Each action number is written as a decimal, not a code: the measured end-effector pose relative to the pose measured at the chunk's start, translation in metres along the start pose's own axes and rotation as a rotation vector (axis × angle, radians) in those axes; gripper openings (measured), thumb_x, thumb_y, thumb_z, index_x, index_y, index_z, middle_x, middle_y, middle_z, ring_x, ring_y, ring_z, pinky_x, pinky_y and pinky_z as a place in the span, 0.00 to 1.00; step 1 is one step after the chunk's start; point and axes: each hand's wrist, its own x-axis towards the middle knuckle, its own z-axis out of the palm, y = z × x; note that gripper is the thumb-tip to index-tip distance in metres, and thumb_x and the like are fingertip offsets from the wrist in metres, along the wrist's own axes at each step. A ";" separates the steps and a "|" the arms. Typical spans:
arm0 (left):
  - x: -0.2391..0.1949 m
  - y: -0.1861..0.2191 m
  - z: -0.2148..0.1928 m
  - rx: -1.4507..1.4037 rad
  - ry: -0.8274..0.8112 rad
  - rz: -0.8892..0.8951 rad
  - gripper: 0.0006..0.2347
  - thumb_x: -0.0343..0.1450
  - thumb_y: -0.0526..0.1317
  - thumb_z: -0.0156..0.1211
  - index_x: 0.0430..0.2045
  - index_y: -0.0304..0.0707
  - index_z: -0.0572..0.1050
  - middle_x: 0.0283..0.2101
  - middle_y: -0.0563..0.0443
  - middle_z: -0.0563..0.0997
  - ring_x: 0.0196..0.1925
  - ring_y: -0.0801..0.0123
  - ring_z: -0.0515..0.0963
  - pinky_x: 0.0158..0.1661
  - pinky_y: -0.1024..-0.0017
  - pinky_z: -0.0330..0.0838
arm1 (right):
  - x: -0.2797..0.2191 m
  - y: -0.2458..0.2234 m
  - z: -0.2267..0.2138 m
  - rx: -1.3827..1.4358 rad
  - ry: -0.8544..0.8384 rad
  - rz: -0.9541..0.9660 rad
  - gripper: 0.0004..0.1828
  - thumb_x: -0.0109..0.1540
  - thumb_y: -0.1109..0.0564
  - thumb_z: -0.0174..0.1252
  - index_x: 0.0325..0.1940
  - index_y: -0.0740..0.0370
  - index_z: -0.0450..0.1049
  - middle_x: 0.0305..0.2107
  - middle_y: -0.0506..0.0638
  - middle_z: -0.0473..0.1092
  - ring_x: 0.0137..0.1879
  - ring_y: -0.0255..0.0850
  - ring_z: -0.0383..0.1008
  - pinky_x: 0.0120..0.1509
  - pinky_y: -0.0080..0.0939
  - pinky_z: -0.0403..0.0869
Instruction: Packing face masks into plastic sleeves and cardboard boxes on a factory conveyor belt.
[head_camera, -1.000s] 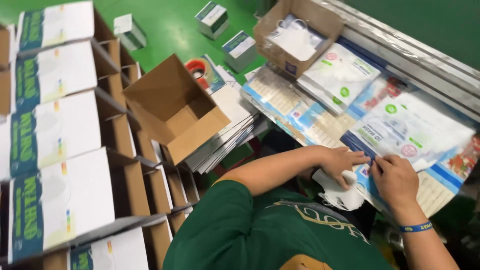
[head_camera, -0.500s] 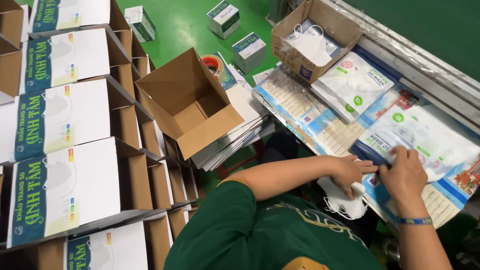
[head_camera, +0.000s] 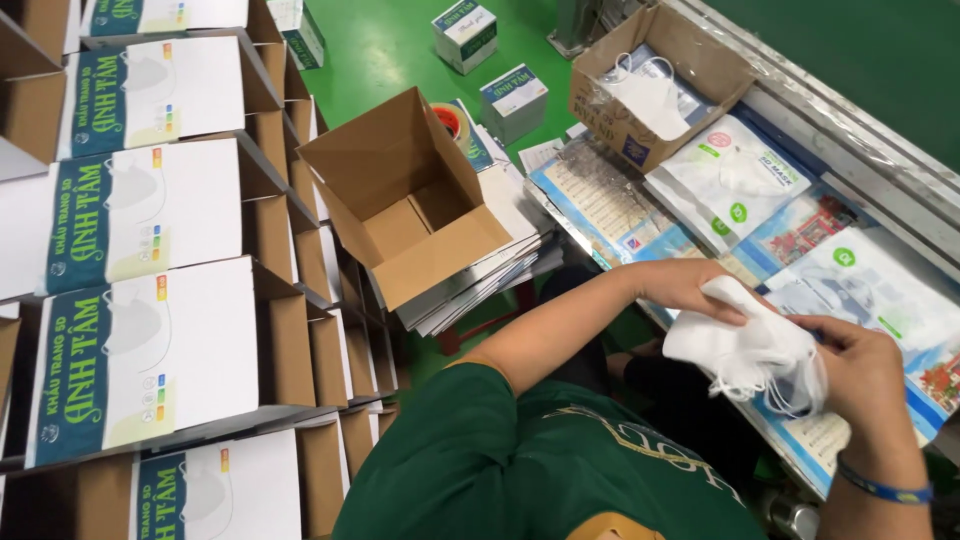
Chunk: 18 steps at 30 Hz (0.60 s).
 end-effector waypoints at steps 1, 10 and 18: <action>-0.004 0.010 -0.001 0.096 0.017 0.052 0.18 0.70 0.46 0.69 0.54 0.45 0.80 0.49 0.46 0.88 0.48 0.68 0.86 0.50 0.71 0.78 | -0.002 -0.008 -0.003 0.056 -0.062 0.051 0.13 0.61 0.60 0.62 0.49 0.60 0.83 0.25 0.52 0.74 0.30 0.32 0.68 0.36 0.36 0.68; -0.007 -0.013 0.017 0.506 0.435 -0.078 0.14 0.69 0.48 0.67 0.45 0.48 0.81 0.44 0.44 0.86 0.45 0.55 0.86 0.46 0.64 0.78 | -0.043 -0.084 0.051 -0.387 0.165 -0.174 0.23 0.64 0.52 0.63 0.62 0.64 0.80 0.23 0.55 0.71 0.29 0.46 0.71 0.37 0.44 0.71; -0.018 -0.094 0.073 -0.494 0.860 -0.078 0.13 0.70 0.35 0.65 0.46 0.27 0.78 0.43 0.40 0.84 0.41 0.60 0.84 0.40 0.64 0.79 | -0.057 -0.103 0.087 -0.288 0.154 -0.328 0.29 0.60 0.56 0.62 0.66 0.65 0.75 0.24 0.56 0.70 0.27 0.49 0.71 0.35 0.48 0.72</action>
